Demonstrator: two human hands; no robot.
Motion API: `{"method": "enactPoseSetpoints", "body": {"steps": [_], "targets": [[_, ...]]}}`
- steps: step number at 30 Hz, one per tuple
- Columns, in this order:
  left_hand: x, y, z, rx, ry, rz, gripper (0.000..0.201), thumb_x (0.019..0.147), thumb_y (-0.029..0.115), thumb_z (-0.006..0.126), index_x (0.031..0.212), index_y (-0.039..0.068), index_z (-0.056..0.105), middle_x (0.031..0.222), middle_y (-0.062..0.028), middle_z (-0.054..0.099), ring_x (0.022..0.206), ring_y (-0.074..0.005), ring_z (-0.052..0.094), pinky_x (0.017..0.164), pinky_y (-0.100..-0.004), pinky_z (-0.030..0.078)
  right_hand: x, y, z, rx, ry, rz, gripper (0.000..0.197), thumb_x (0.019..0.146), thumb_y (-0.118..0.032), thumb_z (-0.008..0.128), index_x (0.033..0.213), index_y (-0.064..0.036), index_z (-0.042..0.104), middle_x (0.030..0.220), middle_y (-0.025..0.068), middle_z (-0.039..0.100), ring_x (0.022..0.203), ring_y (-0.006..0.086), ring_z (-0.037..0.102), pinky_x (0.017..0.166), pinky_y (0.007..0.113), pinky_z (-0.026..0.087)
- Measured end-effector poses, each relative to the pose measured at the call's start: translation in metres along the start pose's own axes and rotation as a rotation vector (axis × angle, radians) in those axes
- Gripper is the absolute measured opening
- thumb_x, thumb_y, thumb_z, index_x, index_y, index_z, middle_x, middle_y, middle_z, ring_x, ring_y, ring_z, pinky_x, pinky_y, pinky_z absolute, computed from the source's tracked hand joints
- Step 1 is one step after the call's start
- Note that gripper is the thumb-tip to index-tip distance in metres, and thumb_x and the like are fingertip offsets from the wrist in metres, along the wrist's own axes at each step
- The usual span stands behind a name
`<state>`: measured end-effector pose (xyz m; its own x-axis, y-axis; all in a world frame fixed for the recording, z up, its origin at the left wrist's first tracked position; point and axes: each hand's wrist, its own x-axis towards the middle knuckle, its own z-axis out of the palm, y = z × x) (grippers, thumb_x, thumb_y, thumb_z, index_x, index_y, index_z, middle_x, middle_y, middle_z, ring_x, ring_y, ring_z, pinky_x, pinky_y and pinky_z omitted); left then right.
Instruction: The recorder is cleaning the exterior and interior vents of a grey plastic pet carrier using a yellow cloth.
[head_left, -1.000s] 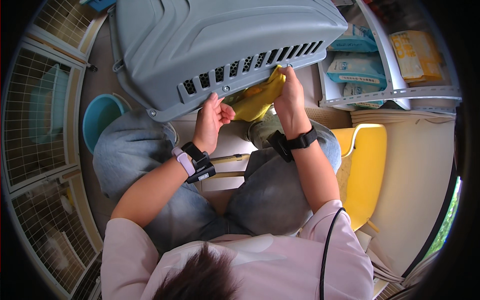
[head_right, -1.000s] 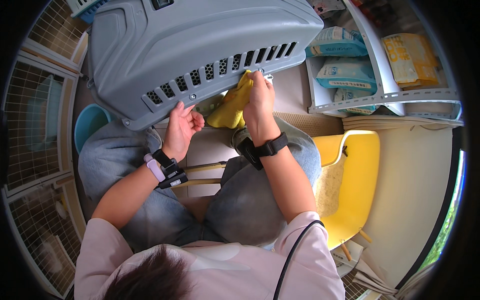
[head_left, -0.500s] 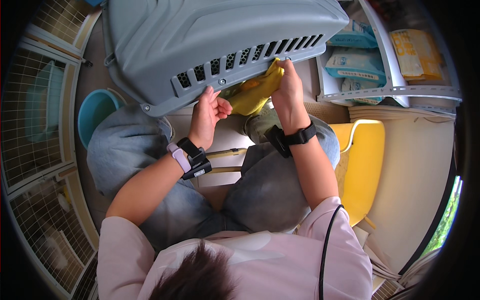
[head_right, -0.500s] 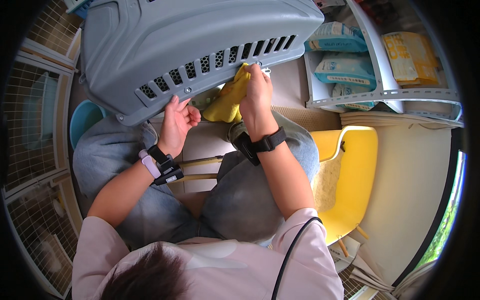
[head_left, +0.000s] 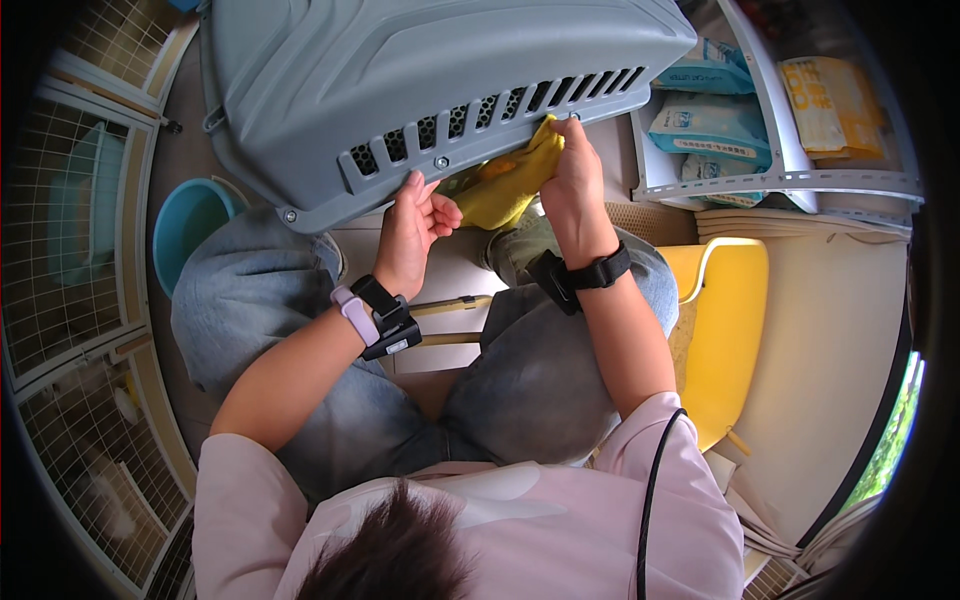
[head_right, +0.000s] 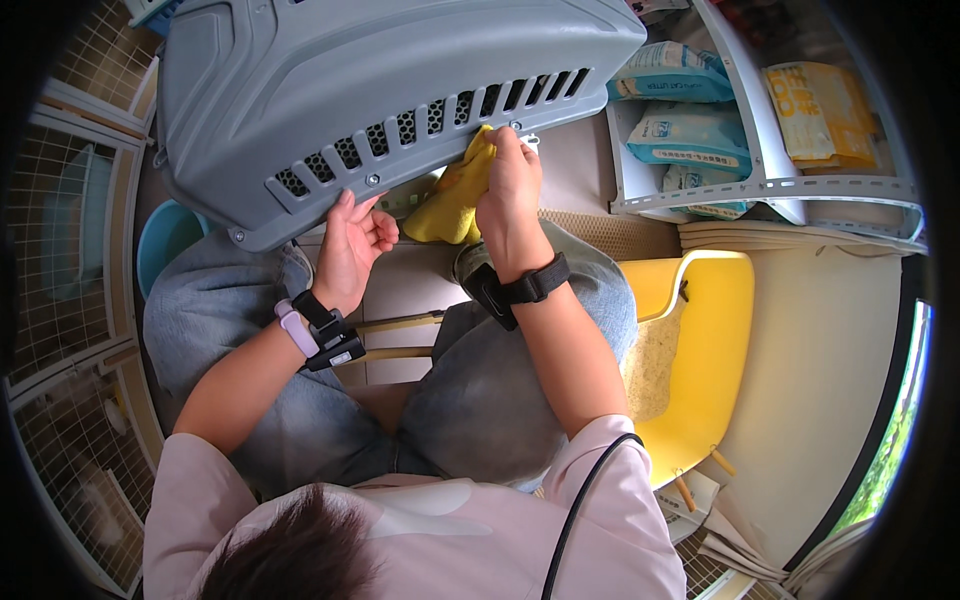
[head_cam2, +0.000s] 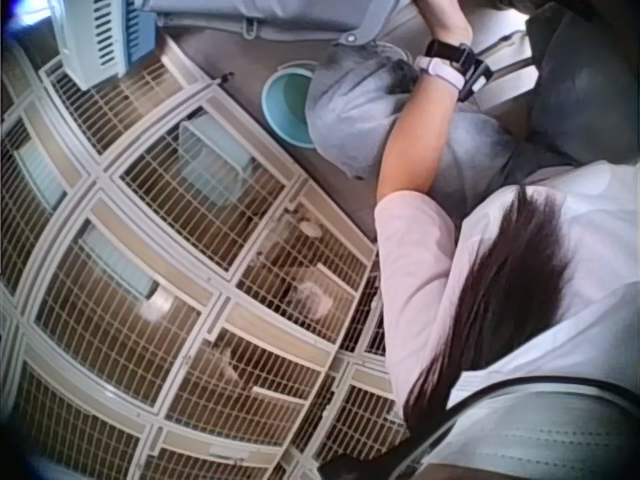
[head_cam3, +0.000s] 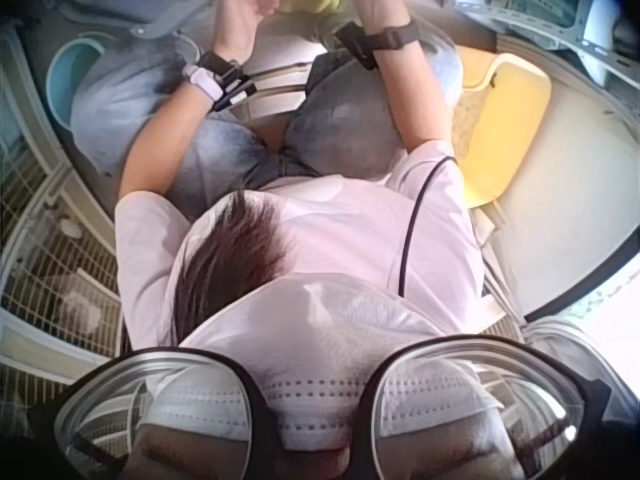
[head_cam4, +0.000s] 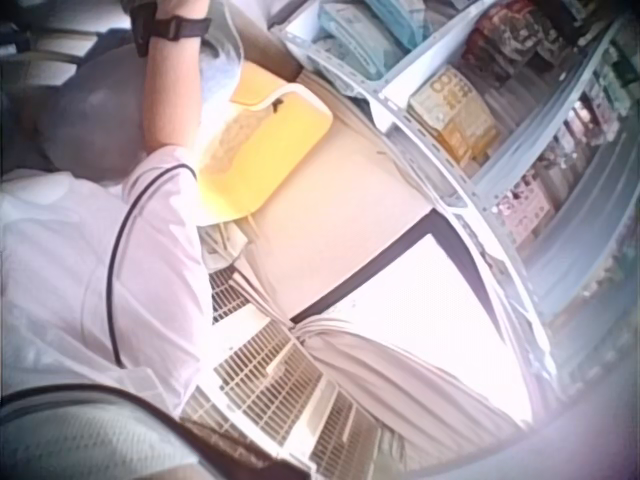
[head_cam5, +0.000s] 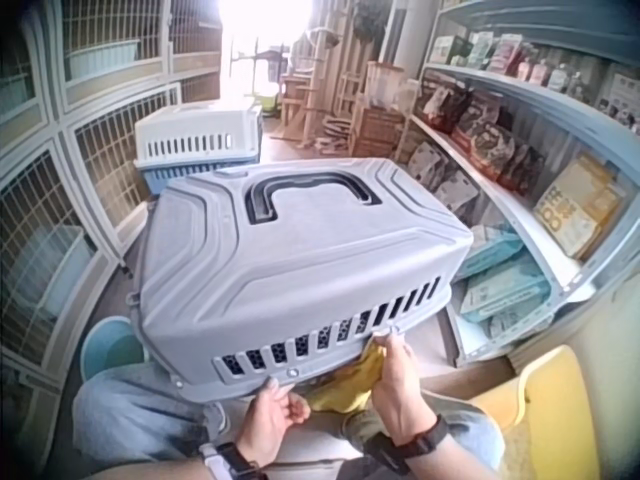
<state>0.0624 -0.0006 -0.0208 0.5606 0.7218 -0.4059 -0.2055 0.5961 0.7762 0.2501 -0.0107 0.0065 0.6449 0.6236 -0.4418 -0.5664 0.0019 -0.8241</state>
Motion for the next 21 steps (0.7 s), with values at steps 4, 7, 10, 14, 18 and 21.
{"method": "enactPoseSetpoints", "body": {"steps": [4,7,10,14,18,21], "targets": [[-0.0006,0.0007,0.0004,0.002,-0.003,0.001,0.070,0.088,0.058,0.033,0.125,0.000,0.046,0.075,-0.0018,0.053,0.072,-0.0094,0.047,0.070,-0.0234,0.037,0.0012,0.0005,-0.0013,-0.007,-0.003,-0.007,0.028,0.080,-0.015,0.054,0.101,0.0033,0.052,0.098,0.0123,0.053,0.092,0.0248,0.053,0.084,0.038,0.043],[-0.0013,0.0029,0.0028,0.019,-0.012,-0.003,0.075,0.087,0.058,0.032,0.130,-0.003,0.039,0.075,-0.0023,0.048,0.072,-0.0109,0.043,0.069,-0.0242,0.033,0.0008,0.0004,-0.0009,-0.013,-0.008,-0.015,0.027,0.080,-0.015,0.054,0.100,0.0036,0.053,0.097,0.0123,0.054,0.091,0.0246,0.053,0.083,0.037,0.043],[-0.0021,0.0041,0.0039,0.021,-0.007,0.002,0.074,0.087,0.058,0.032,0.129,-0.003,0.040,0.075,-0.0021,0.048,0.072,-0.0108,0.043,0.069,-0.0243,0.033,0.0006,0.0000,-0.0011,-0.021,0.002,-0.008,0.027,0.080,-0.015,0.054,0.100,0.0036,0.053,0.097,0.0123,0.054,0.090,0.0245,0.054,0.083,0.037,0.044],[-0.0001,0.0002,-0.0003,0.011,0.008,0.008,0.069,0.088,0.057,0.034,0.124,0.000,0.047,0.075,-0.0018,0.054,0.072,-0.0092,0.047,0.070,-0.0233,0.037,0.0016,0.0007,0.0004,0.002,0.013,-0.017,0.018,0.078,-0.014,0.055,0.088,0.0001,0.054,0.086,0.0086,0.054,0.079,0.0197,0.052,0.073,0.034,0.044],[0.0013,-0.0012,-0.0019,-0.007,0.020,0.012,0.066,0.088,0.055,0.036,0.121,-0.001,0.049,0.075,-0.0019,0.054,0.072,-0.0091,0.048,0.070,-0.0229,0.037,-0.0011,-0.0009,0.0030,0.017,0.048,-0.016,0.010,0.075,-0.013,0.057,0.077,-0.0033,0.054,0.075,0.0048,0.053,0.069,0.0148,0.049,0.064,0.030,0.043],[0.0016,-0.0011,-0.0022,-0.018,0.023,0.020,0.064,0.089,0.054,0.037,0.118,0.000,0.050,0.075,-0.0020,0.054,0.072,-0.0091,0.048,0.069,-0.0229,0.037,-0.0002,-0.0006,0.0026,0.023,0.042,-0.015,0.010,0.075,-0.013,0.057,0.077,-0.0033,0.054,0.075,0.0047,0.053,0.069,0.0149,0.050,0.064,0.030,0.043]]}}
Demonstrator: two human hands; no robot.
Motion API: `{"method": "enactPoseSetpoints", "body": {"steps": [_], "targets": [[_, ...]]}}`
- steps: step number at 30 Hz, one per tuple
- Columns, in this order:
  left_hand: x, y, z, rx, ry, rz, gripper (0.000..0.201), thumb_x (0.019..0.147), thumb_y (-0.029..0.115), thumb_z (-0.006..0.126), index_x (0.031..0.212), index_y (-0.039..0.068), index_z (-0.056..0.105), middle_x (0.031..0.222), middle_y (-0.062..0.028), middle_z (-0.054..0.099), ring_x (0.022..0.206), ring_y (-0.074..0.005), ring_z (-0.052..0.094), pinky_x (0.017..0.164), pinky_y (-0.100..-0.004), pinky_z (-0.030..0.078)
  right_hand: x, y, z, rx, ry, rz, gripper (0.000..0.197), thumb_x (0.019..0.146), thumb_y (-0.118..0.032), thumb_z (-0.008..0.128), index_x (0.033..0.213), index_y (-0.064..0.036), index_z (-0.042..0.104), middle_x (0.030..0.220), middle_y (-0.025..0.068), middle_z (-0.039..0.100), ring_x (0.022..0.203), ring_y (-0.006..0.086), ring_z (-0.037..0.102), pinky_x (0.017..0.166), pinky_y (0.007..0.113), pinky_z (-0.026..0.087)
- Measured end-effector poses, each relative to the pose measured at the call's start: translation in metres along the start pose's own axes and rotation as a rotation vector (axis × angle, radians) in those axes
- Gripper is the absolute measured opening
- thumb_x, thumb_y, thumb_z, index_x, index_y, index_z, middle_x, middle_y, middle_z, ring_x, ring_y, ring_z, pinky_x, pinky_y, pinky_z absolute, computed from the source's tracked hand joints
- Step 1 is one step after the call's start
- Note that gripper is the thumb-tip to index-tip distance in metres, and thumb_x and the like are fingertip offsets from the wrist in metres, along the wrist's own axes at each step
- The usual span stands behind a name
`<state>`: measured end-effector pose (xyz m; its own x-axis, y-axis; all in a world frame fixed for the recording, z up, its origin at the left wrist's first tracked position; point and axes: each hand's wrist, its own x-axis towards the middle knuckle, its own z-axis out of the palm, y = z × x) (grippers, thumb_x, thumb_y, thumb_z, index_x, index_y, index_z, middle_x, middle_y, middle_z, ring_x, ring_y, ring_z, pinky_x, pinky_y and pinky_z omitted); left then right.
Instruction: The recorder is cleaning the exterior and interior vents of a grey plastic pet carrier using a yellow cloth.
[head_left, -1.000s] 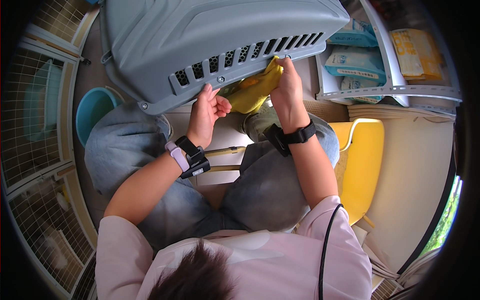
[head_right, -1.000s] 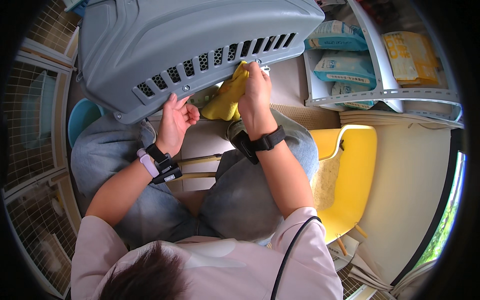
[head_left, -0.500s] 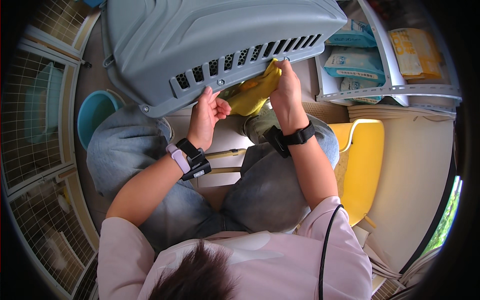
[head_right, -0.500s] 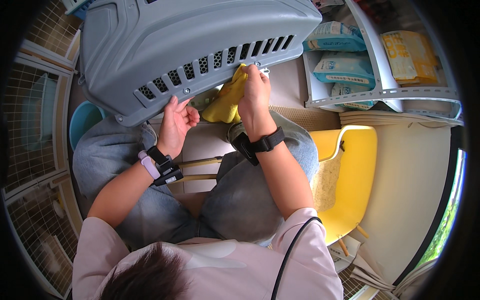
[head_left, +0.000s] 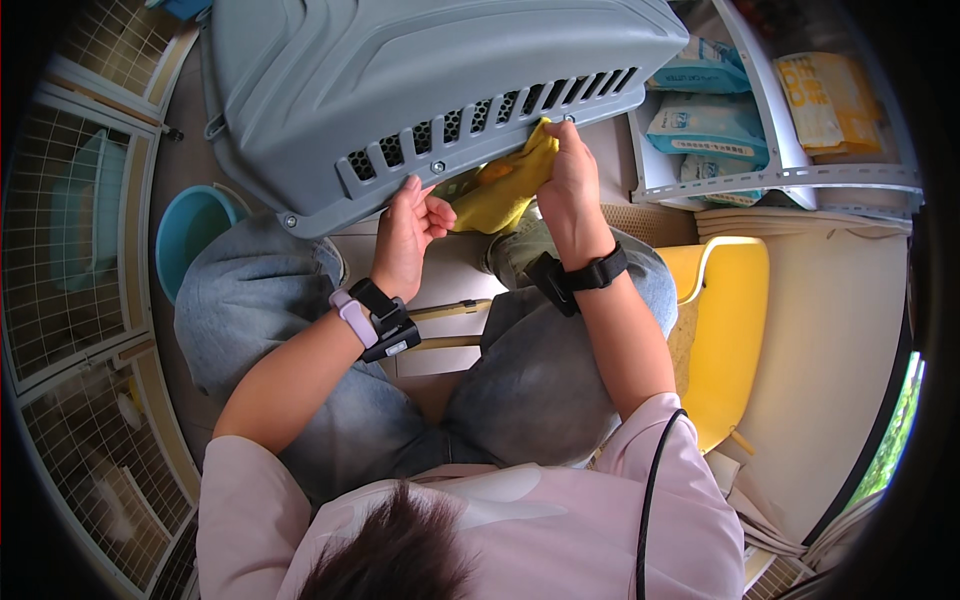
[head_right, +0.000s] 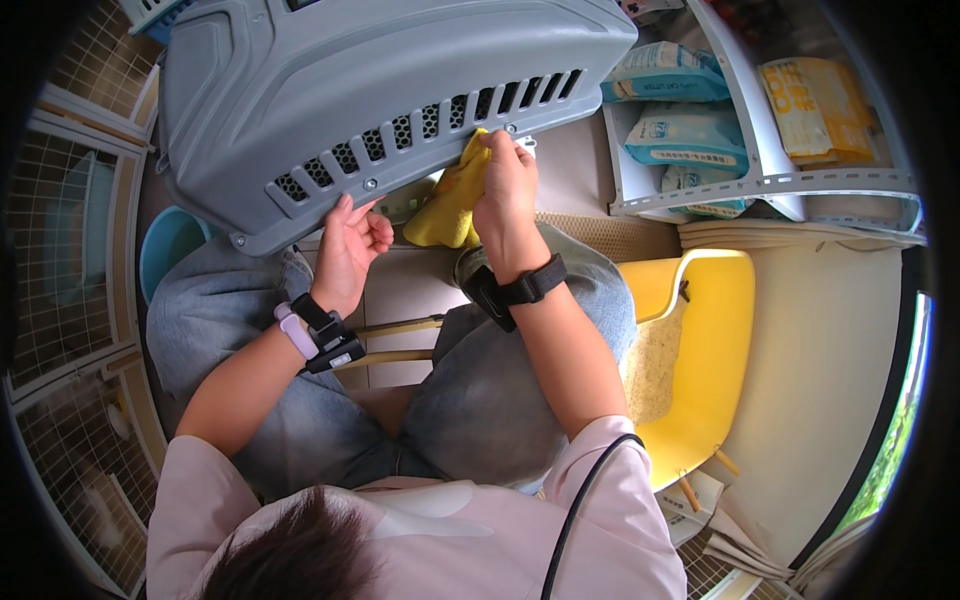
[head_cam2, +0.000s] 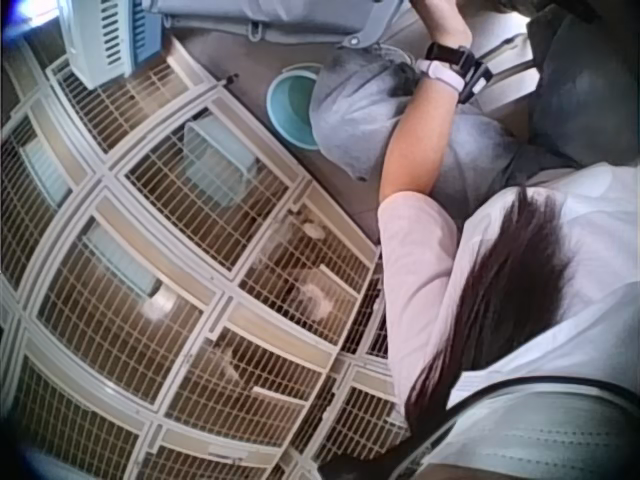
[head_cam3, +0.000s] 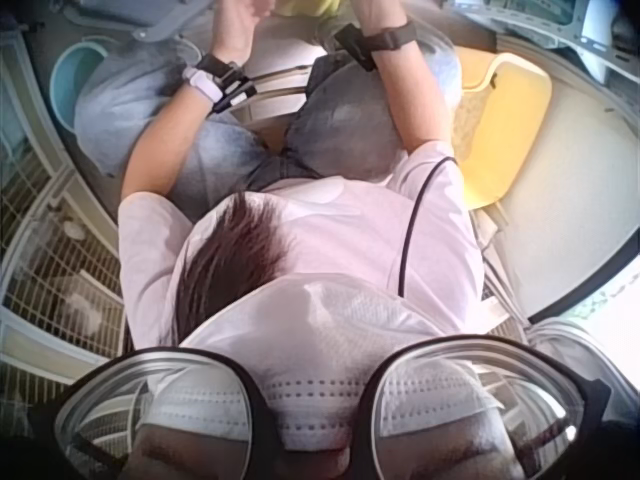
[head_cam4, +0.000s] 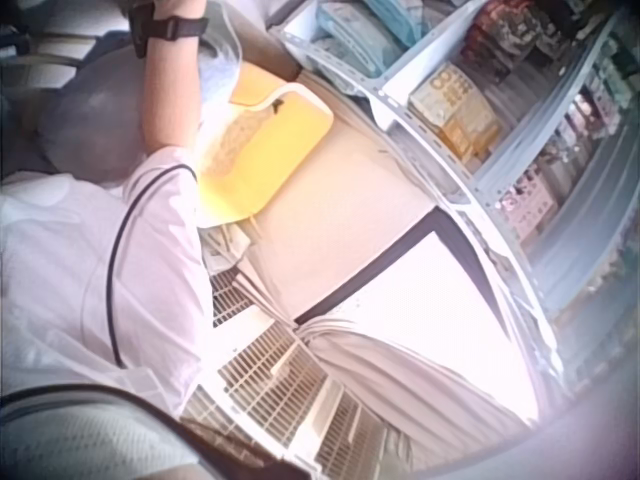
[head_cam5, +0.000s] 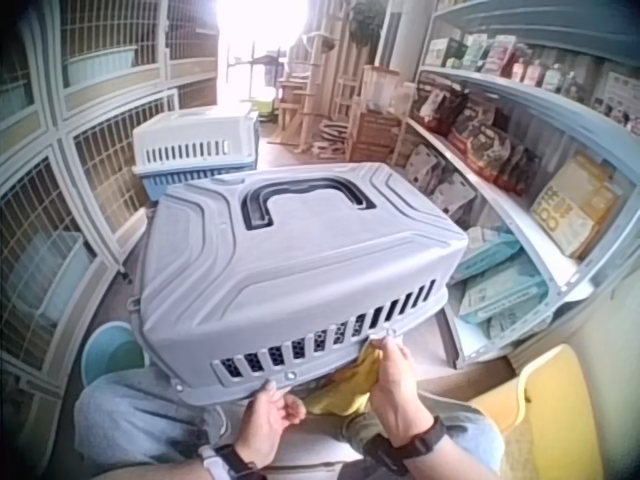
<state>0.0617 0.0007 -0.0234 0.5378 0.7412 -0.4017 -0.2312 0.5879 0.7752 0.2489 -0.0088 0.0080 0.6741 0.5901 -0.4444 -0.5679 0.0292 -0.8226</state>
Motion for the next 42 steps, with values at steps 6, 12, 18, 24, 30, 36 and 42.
{"method": "enactPoseSetpoints", "body": {"steps": [6,12,18,24,30,36,42], "targets": [[0.000,0.001,0.001,-0.006,-0.001,0.011,0.060,0.089,0.052,0.037,0.114,0.000,0.052,0.075,-0.0021,0.054,0.072,-0.0095,0.048,0.069,-0.0235,0.037,0.001,-0.001,-0.004,-0.034,-0.043,0.020,0.027,0.079,-0.014,0.055,0.100,0.0036,0.053,0.098,0.0128,0.055,0.090,0.0254,0.055,0.083,0.038,0.045],[0.000,0.000,0.000,-0.010,0.003,0.014,0.058,0.089,0.051,0.037,0.113,0.000,0.053,0.075,-0.0022,0.054,0.072,-0.0097,0.049,0.069,-0.0236,0.037,0.001,-0.001,-0.004,-0.043,-0.033,0.017,0.027,0.079,-0.014,0.055,0.100,0.0036,0.053,0.097,0.0128,0.055,0.090,0.0253,0.055,0.082,0.038,0.045],[0.000,0.003,0.002,0.038,-0.013,-0.011,0.070,0.086,0.056,0.036,0.123,-0.003,0.045,0.078,-0.0025,0.050,0.074,-0.0110,0.044,0.071,-0.0244,0.034,-0.001,-0.001,0.000,0.012,0.001,-0.003,0.010,0.075,-0.012,0.057,0.078,-0.0032,0.053,0.075,0.0056,0.054,0.068,0.0157,0.051,0.064,0.030,0.044],[-0.001,0.002,0.002,0.016,-0.004,0.011,0.060,0.090,0.051,0.035,0.115,-0.001,0.051,0.075,-0.0024,0.055,0.072,-0.0092,0.048,0.069,-0.0233,0.037,-0.002,-0.001,0.001,0.013,-0.003,-0.006,0.011,0.075,-0.012,0.057,0.079,-0.0031,0.054,0.076,0.0057,0.054,0.068,0.0160,0.052,0.064,0.030,0.044],[-0.001,0.002,0.002,0.041,-0.004,0.005,0.065,0.089,0.053,0.033,0.121,-0.002,0.048,0.076,-0.0021,0.052,0.073,-0.0100,0.046,0.070,-0.0234,0.035,-0.003,-0.002,-0.002,-0.029,-0.046,0.028,0.029,0.080,-0.015,0.054,0.102,0.0036,0.052,0.098,0.0121,0.054,0.091,0.0248,0.054,0.082,0.037,0.044],[-0.002,0.004,0.003,0.044,-0.065,-0.030,0.063,0.090,0.051,0.032,0.117,-0.002,0.053,0.075,0.0001,0.051,0.072,-0.0089,0.045,0.070,-0.0227,0.035,-0.001,-0.001,-0.002,-0.019,-0.048,0.041,0.028,0.080,-0.014,0.054,0.102,0.0024,0.051,0.099,0.0121,0.053,0.092,0.0250,0.054,0.084,0.038,0.044],[-0.005,-0.010,-0.001,-0.026,-0.040,-0.194,0.054,0.092,0.043,0.032,0.115,-0.001,0.054,0.077,0.0010,0.049,0.074,-0.0094,0.044,0.072,-0.0231,0.035,0.002,0.001,-0.001,0.000,-0.051,0.063,0.028,0.080,-0.014,0.054,0.102,0.0016,0.050,0.100,0.0124,0.053,0.092,0.0255,0.054,0.085,0.038,0.044]]}}
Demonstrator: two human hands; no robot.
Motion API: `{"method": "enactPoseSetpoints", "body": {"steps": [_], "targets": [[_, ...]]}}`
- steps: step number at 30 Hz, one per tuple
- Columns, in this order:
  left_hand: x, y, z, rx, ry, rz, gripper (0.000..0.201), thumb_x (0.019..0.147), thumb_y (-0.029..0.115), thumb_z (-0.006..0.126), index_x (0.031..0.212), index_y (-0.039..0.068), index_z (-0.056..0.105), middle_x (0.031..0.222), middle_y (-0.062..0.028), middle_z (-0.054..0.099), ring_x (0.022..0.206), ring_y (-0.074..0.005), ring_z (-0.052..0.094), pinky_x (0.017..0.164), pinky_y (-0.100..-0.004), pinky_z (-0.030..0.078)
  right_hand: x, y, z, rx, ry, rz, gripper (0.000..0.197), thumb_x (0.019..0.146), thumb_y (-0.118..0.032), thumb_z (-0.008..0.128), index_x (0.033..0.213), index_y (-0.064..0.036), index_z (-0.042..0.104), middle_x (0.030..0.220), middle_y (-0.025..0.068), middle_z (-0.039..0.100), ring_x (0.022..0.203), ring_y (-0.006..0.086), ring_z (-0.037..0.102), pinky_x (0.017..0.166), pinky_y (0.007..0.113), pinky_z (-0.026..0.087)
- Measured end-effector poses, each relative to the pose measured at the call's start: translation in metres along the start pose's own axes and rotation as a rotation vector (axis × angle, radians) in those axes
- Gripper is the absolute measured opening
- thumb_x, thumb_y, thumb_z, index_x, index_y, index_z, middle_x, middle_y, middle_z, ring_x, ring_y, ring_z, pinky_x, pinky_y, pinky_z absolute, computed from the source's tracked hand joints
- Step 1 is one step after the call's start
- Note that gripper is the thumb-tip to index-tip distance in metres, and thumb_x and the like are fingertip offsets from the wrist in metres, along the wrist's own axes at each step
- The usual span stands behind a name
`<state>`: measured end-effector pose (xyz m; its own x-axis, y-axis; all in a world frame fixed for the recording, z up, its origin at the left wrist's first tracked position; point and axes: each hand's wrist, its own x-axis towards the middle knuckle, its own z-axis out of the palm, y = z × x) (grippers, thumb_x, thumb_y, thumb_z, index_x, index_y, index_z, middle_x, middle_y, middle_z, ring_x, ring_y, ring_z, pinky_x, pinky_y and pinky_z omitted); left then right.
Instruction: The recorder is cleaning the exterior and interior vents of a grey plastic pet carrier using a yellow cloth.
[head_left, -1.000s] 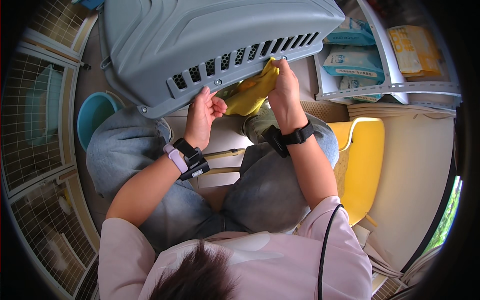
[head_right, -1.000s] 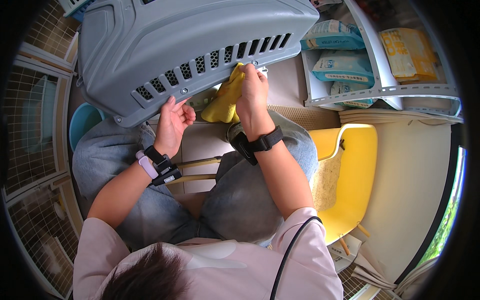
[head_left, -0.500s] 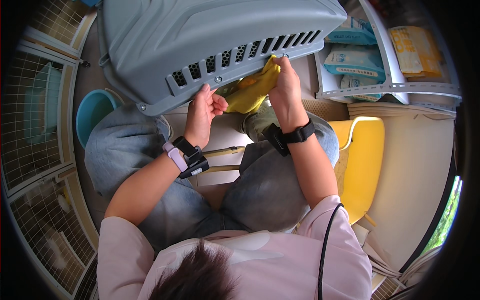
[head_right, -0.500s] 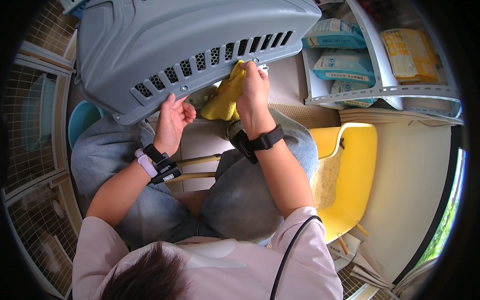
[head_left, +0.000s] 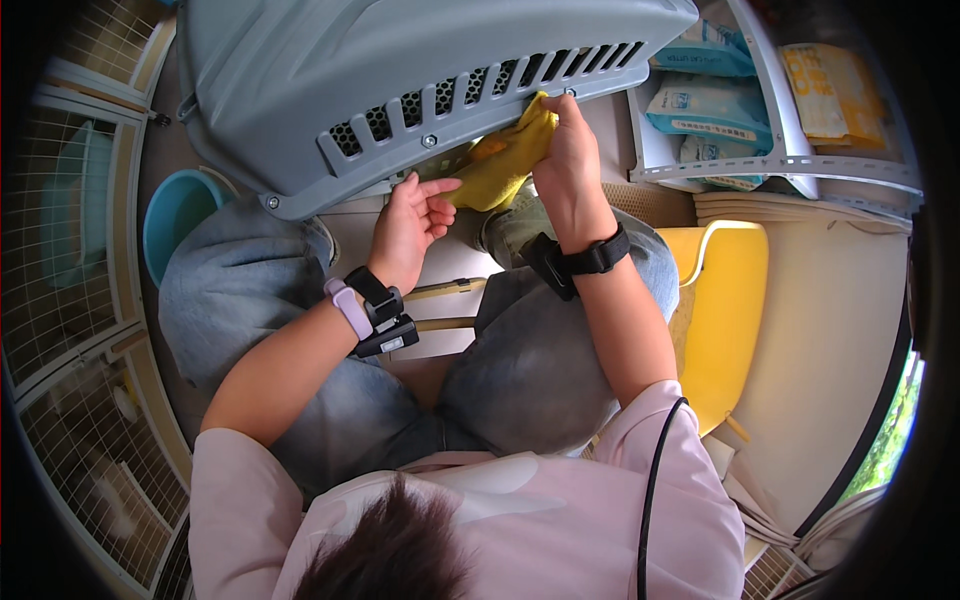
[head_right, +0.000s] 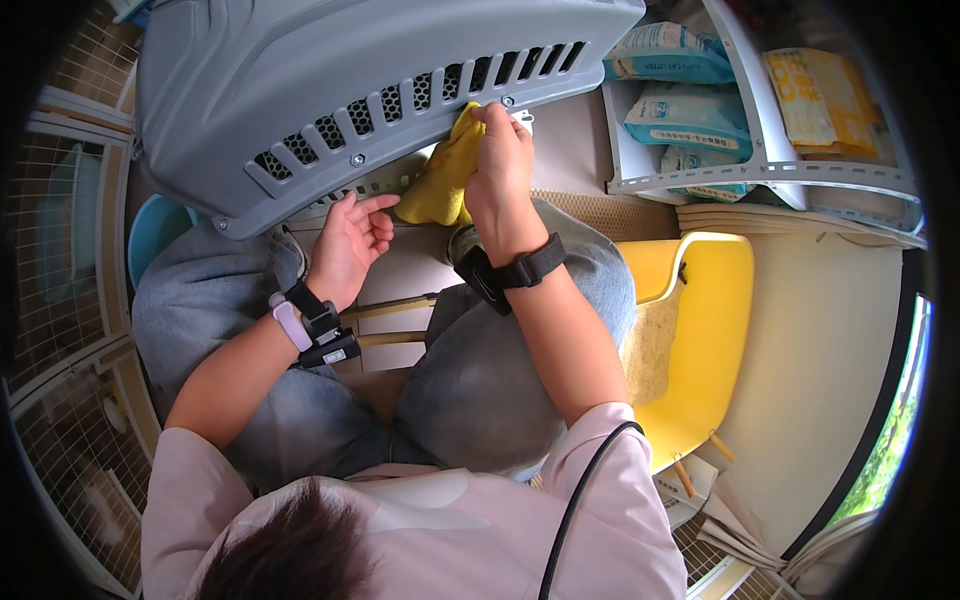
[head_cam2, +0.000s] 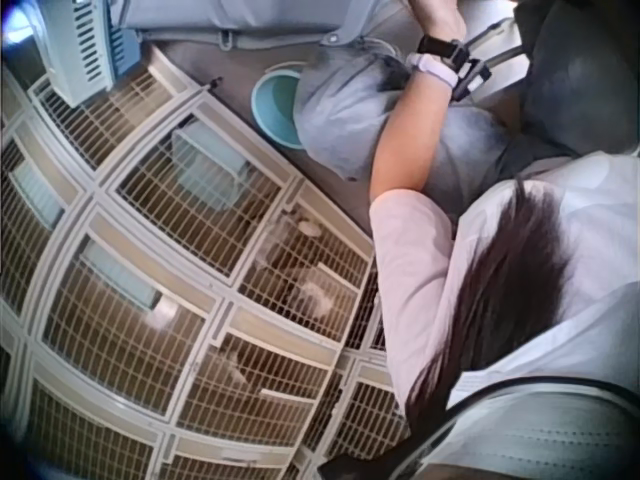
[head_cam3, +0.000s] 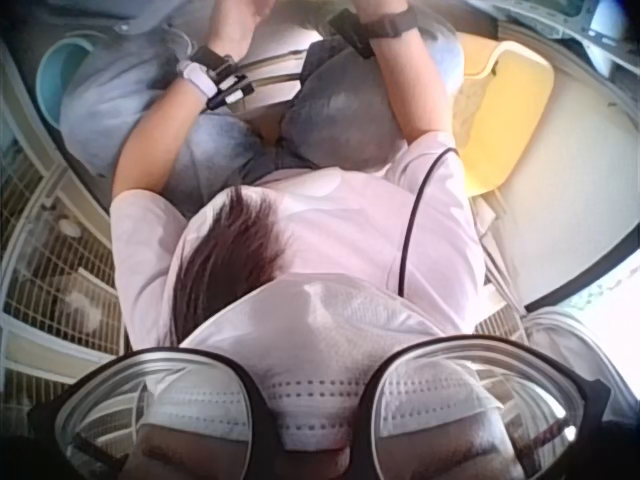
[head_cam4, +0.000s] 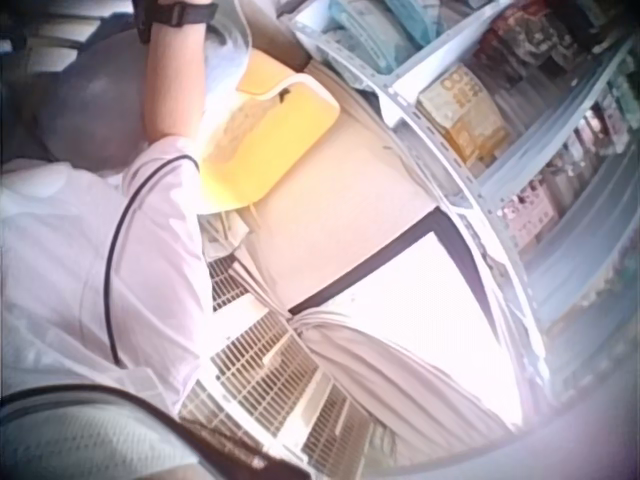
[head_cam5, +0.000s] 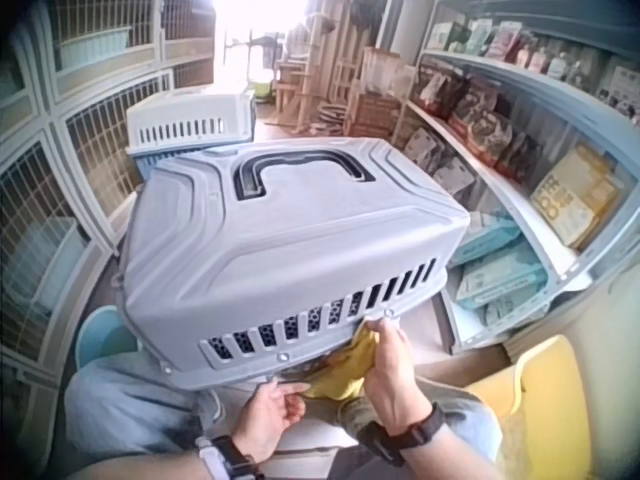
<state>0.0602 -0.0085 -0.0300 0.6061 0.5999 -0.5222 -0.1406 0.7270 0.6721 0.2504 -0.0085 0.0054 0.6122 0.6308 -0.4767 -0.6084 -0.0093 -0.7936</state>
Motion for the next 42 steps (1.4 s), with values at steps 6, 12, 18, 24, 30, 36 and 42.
{"method": "enactPoseSetpoints", "body": {"steps": [6,12,18,24,30,36,42], "targets": [[-0.003,0.010,0.008,0.005,-0.034,0.045,0.049,0.092,0.039,0.036,0.117,0.000,0.052,0.079,0.0002,0.049,0.074,-0.0097,0.044,0.071,-0.0236,0.036,0.003,-0.001,-0.004,-0.031,-0.002,-0.010,0.026,0.080,-0.013,0.054,0.100,0.0033,0.052,0.098,0.0130,0.055,0.091,0.0259,0.055,0.084,0.038,0.044],[-0.002,0.012,0.006,-0.081,0.001,0.135,0.047,0.089,0.041,0.045,0.113,0.002,0.052,0.080,-0.0011,0.052,0.075,-0.0109,0.047,0.071,-0.0248,0.037,0.008,0.003,-0.009,-0.040,0.024,-0.045,0.023,0.080,-0.012,0.054,0.096,0.0046,0.053,0.095,0.0129,0.057,0.087,0.0246,0.056,0.081,0.037,0.046],[0.001,0.017,0.000,-0.258,0.060,0.124,0.035,0.084,0.044,0.052,0.090,0.009,0.053,0.078,-0.0013,0.054,0.076,-0.0116,0.049,0.072,-0.0250,0.037,0.007,0.003,-0.009,-0.039,0.017,-0.068,0.021,0.079,-0.011,0.055,0.094,0.0039,0.054,0.092,0.0123,0.057,0.084,0.0238,0.056,0.078,0.036,0.046],[0.002,0.017,0.000,-0.187,0.083,0.147,0.032,0.084,0.042,0.050,0.087,0.010,0.052,0.078,-0.0015,0.054,0.076,-0.0115,0.049,0.072,-0.0252,0.037,0.006,0.004,-0.008,-0.028,0.041,-0.068,0.020,0.079,-0.011,0.055,0.093,0.0033,0.054,0.091,0.0116,0.057,0.083,0.0233,0.056,0.077,0.036,0.046],[0.003,0.016,0.000,-0.166,0.088,0.148,0.033,0.084,0.042,0.048,0.086,0.009,0.052,0.078,-0.0020,0.055,0.075,-0.0120,0.049,0.073,-0.0256,0.036,-0.009,0.008,0.003,0.001,0.135,-0.053,0.020,0.079,-0.011,0.056,0.094,0.0018,0.053,0.094,0.0107,0.056,0.084,0.0226,0.055,0.078,0.036,0.046],[0.003,0.015,-0.001,-0.134,0.086,0.158,0.038,0.084,0.045,0.046,0.091,0.008,0.053,0.078,-0.0020,0.053,0.075,-0.0123,0.048,0.072,-0.0254,0.036,-0.023,0.012,0.010,0.007,-0.037,0.051,0.018,0.076,-0.012,0.059,0.088,-0.0004,0.052,0.079,0.0087,0.056,0.071,0.0175,0.056,0.066,0.031,0.047],[0.004,0.013,0.001,-0.116,0.084,0.165,0.043,0.084,0.047,0.045,0.095,0.006,0.053,0.077,-0.0014,0.051,0.073,-0.0123,0.047,0.071,-0.0254,0.036,-0.037,0.036,0.015,-0.078,-0.147,0.125,0.035,0.076,-0.017,0.061,0.101,0.0031,0.045,0.088,0.0125,0.055,0.076,0.0181,0.056,0.066,0.032,0.048]]}}
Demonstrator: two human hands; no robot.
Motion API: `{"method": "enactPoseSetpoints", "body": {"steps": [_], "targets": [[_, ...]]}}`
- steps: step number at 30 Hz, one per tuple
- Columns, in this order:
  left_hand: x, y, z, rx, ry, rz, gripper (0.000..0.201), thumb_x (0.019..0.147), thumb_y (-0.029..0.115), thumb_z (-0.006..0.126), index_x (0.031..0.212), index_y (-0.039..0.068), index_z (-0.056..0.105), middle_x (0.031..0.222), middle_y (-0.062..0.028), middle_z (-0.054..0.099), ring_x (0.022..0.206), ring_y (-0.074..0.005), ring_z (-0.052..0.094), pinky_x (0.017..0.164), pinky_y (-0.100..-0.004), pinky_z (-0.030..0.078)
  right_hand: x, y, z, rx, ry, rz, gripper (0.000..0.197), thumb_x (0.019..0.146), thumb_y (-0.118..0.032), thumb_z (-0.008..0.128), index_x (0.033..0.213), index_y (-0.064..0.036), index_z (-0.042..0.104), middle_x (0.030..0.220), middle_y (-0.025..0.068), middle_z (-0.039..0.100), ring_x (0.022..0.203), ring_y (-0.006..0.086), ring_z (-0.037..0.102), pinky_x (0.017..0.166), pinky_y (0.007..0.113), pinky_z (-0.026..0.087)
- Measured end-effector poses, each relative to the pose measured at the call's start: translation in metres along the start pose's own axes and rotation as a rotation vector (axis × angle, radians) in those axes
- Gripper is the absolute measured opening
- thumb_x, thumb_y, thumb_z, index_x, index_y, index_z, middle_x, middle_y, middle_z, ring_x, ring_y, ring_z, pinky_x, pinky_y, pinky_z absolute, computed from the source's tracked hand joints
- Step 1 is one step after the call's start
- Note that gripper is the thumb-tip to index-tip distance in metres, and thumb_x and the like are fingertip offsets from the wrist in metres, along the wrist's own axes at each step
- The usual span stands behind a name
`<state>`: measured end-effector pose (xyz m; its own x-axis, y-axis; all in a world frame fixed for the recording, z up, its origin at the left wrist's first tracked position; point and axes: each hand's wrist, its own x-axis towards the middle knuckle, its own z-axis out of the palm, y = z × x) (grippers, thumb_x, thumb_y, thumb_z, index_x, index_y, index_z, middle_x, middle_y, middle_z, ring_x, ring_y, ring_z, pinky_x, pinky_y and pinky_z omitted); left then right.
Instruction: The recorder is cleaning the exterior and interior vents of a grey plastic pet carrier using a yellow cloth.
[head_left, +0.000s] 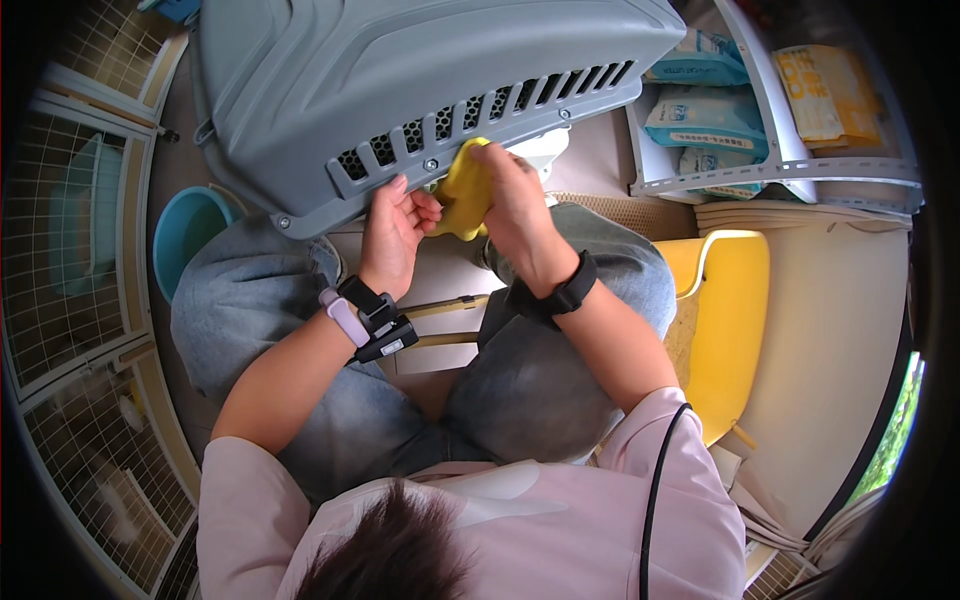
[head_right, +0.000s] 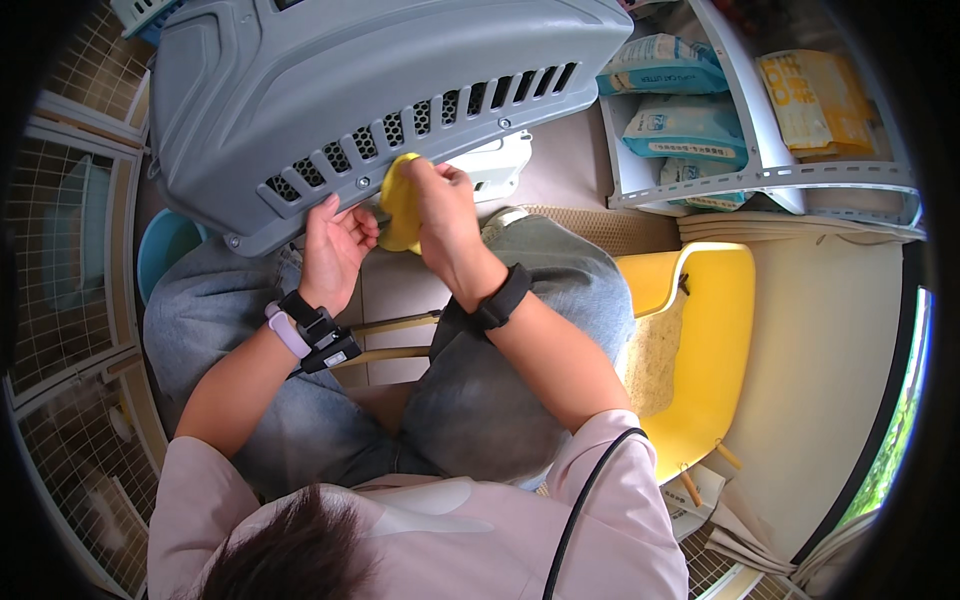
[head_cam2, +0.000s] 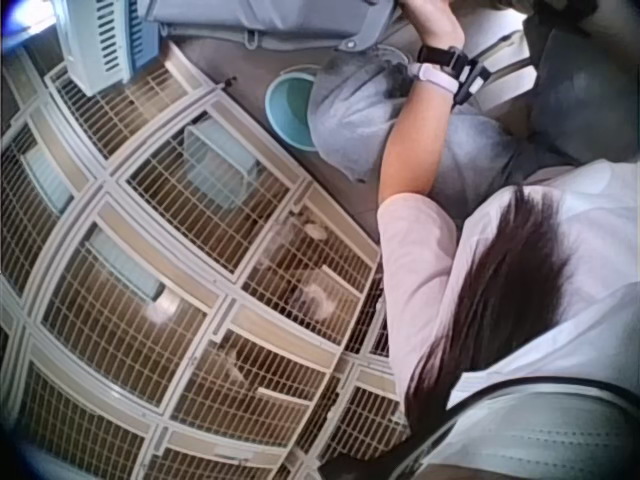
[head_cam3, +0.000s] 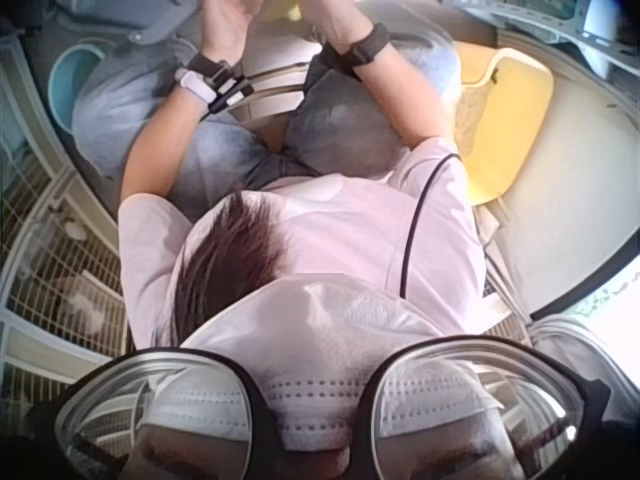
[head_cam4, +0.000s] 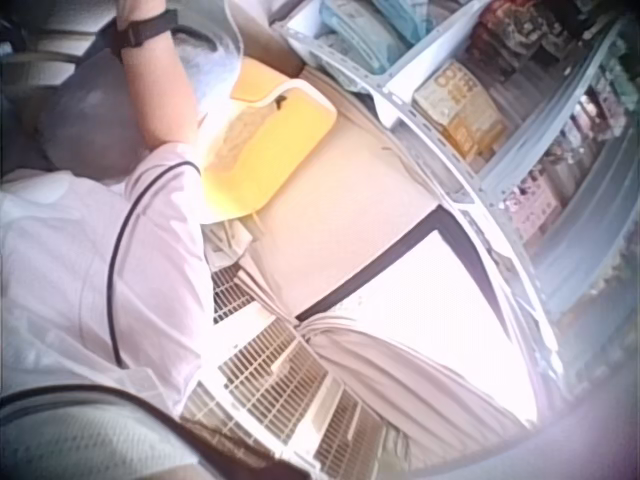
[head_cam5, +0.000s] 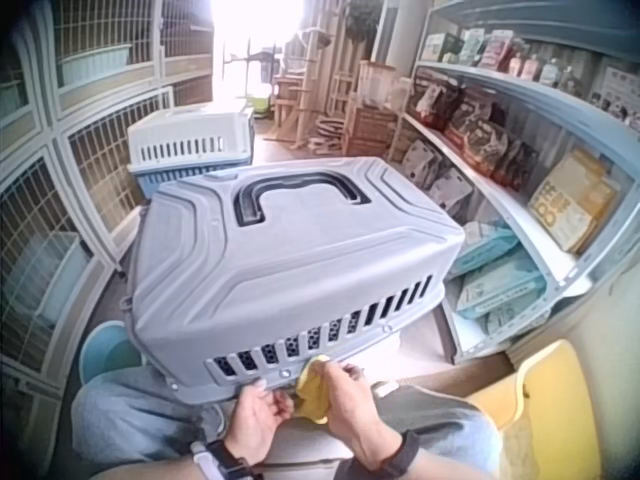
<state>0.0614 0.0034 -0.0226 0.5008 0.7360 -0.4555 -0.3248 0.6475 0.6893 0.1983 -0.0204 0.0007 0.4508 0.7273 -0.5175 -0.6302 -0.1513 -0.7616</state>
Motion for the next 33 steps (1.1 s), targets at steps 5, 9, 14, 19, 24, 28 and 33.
{"method": "enactPoseSetpoints", "body": {"steps": [5,9,14,19,24,28,33], "targets": [[0.000,-0.001,0.000,0.016,0.000,0.007,0.043,0.085,0.048,0.043,0.092,0.006,0.053,0.076,-0.0015,0.050,0.072,-0.0130,0.045,0.070,-0.0262,0.035,-0.016,0.008,0.013,-0.098,-0.021,0.045,0.057,0.074,-0.019,0.065,0.114,0.0064,0.033,0.098,0.0173,0.051,0.086,0.0214,0.056,0.070,0.033,0.049],[0.001,-0.001,-0.002,0.008,-0.001,0.013,0.042,0.084,0.047,0.045,0.089,0.007,0.055,0.075,-0.0013,0.051,0.072,-0.0125,0.046,0.071,-0.0259,0.036,-0.015,0.002,0.013,-0.143,-0.007,0.015,0.057,0.072,-0.017,0.066,0.112,0.0090,0.035,0.096,0.0176,0.052,0.084,0.0218,0.057,0.072,0.032,0.049],[0.002,-0.001,-0.004,-0.001,-0.004,0.022,0.040,0.082,0.047,0.049,0.088,0.007,0.056,0.074,-0.0007,0.051,0.071,-0.0115,0.046,0.071,-0.0251,0.036,-0.010,-0.003,0.012,-0.242,0.054,-0.060,0.058,0.068,-0.016,0.068,0.109,0.0105,0.037,0.093,0.0171,0.054,0.082,0.0209,0.057,0.072,0.031,0.049],[0.001,0.002,-0.001,0.003,0.009,0.040,0.039,0.083,0.046,0.048,0.089,0.008,0.056,0.075,-0.0010,0.052,0.072,-0.0110,0.046,0.070,-0.0245,0.034,0.002,-0.005,0.006,-0.217,0.097,-0.108,0.057,0.066,-0.014,0.069,0.107,0.0104,0.039,0.091,0.0167,0.055,0.080,0.0198,0.056,0.071,0.029,0.048],[0.000,0.002,-0.002,-0.022,-0.013,0.020,0.038,0.083,0.044,0.048,0.090,0.008,0.056,0.075,-0.0008,0.052,0.073,-0.0107,0.046,0.070,-0.0243,0.034,0.011,-0.015,-0.005,-0.170,0.178,-0.137,0.050,0.066,-0.014,0.069,0.102,0.0084,0.042,0.086,0.0136,0.056,0.074,0.0175,0.056,0.066,0.029,0.048],[0.000,0.003,-0.001,-0.029,-0.014,0.014,0.037,0.083,0.043,0.048,0.092,0.008,0.057,0.075,-0.0006,0.052,0.073,-0.0105,0.046,0.071,-0.0242,0.034,0.018,-0.029,-0.016,-0.124,0.237,-0.150,0.025,0.068,-0.013,0.068,0.080,0.0012,0.052,0.074,0.0074,0.057,0.063,0.0138,0.055,0.060,0.027,0.047],[-0.002,0.005,-0.001,-0.008,-0.027,0.028,0.039,0.084,0.043,0.048,0.095,0.007,0.057,0.075,-0.0008,0.052,0.074,-0.0104,0.046,0.071,-0.0244,0.034,0.026,-0.042,-0.027,-0.019,0.306,-0.190,0.026,0.069,-0.014,0.068,0.082,0.0046,0.055,0.075,0.0076,0.058,0.062,0.0147,0.055,0.059,0.028,0.046]]}}
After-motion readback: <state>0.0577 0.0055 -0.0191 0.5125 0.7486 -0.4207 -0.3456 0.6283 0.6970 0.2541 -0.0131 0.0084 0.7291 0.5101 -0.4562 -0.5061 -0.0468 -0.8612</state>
